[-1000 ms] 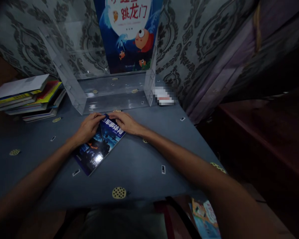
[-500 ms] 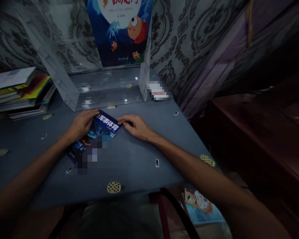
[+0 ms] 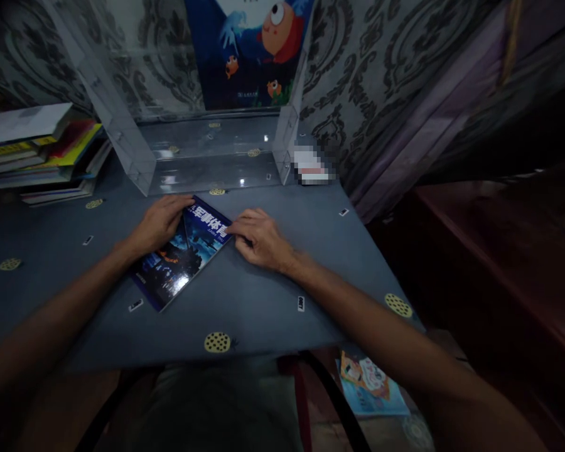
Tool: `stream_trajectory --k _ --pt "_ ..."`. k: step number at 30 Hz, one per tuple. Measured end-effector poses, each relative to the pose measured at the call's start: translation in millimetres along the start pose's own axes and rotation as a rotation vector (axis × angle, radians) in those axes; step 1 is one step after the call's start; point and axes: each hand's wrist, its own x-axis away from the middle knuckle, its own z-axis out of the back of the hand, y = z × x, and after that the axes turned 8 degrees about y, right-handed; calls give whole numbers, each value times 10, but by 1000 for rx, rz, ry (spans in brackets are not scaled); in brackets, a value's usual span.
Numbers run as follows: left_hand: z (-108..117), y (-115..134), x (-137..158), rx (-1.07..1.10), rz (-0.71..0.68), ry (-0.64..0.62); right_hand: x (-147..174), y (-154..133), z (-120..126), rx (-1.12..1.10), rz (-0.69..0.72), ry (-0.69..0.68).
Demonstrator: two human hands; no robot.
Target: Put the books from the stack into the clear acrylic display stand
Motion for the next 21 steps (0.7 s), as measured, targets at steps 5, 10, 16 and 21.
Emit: stream_trajectory --k 5,10,16,21 --pt "-20 0 4 25 24 4 30 -309 -121 -23 218 -195" --pt "7 -123 -27 198 84 -26 52 -686 -306 -122 439 -393" --pt "125 -350 -74 572 190 -172 -110 -926 -461 -220 465 -572" --pt "202 -391 -98 703 194 -247 -441 -946 -801 -190 356 -543"
